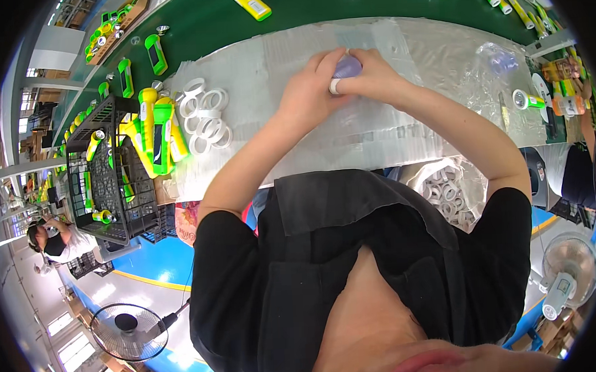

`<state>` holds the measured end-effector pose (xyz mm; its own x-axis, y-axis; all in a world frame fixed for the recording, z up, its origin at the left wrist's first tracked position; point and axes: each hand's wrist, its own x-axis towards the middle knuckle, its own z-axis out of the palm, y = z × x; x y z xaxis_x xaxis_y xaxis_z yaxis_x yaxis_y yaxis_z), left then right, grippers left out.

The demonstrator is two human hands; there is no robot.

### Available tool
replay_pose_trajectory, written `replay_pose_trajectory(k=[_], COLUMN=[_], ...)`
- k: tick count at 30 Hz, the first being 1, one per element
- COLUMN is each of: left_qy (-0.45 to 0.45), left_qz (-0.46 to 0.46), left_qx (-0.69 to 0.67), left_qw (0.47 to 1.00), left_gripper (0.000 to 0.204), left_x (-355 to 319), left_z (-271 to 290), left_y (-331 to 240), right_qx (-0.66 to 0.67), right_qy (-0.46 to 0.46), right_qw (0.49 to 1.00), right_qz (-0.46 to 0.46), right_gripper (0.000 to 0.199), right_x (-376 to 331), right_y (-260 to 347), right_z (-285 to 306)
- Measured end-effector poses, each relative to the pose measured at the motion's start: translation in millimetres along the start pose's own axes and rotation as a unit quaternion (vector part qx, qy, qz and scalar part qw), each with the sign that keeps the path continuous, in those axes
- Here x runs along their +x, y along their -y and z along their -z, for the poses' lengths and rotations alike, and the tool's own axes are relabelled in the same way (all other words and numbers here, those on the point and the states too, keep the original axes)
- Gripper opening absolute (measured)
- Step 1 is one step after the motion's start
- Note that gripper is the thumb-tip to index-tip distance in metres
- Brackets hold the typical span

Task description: Assembling plastic flashlight components including lenses and locking rings on an industrial production line.

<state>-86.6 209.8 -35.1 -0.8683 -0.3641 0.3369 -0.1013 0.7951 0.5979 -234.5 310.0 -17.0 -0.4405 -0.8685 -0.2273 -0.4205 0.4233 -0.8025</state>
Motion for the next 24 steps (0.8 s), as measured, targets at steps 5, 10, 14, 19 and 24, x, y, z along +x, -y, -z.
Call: replay_pose_trajectory(k=[5,10,14,19,24], left_qy=[-0.018,0.03,-0.045,0.011,0.072], left_qz=[0.038,0.042,-0.101,-0.073,-0.157], left_qx=[-0.172,-0.163,0.051,-0.006,0.159], left_qw=[0.984,0.985,0.993,0.997,0.972], left_gripper=[0.053,0.058,0.063,0.09,0.091], left_x=[-16.3,-19.7,-19.2,-20.2,-22.5], left_z=[4.9,-6.9,-6.8,8.9,4.7], left_y=[41.9,70.9,76.6,69.9,75.3], right_qx=[-0.121,-0.125,0.009,0.017,-0.012], right_qy=[0.13,0.062,-0.102,-0.18,-0.199], right_qw=[0.984,0.985,0.988,0.98,0.97], right_qz=[0.021,0.1,0.112,0.087,0.136], right_gripper=[0.089,0.062,0.063,0.06,0.054], right_x=[-0.1,7.9,-0.9,-5.4,-9.4], right_y=[5.2,-43.3,-60.1,-70.2,-63.8], right_z=[-0.2,-18.1,-28.4,-34.3,-34.7])
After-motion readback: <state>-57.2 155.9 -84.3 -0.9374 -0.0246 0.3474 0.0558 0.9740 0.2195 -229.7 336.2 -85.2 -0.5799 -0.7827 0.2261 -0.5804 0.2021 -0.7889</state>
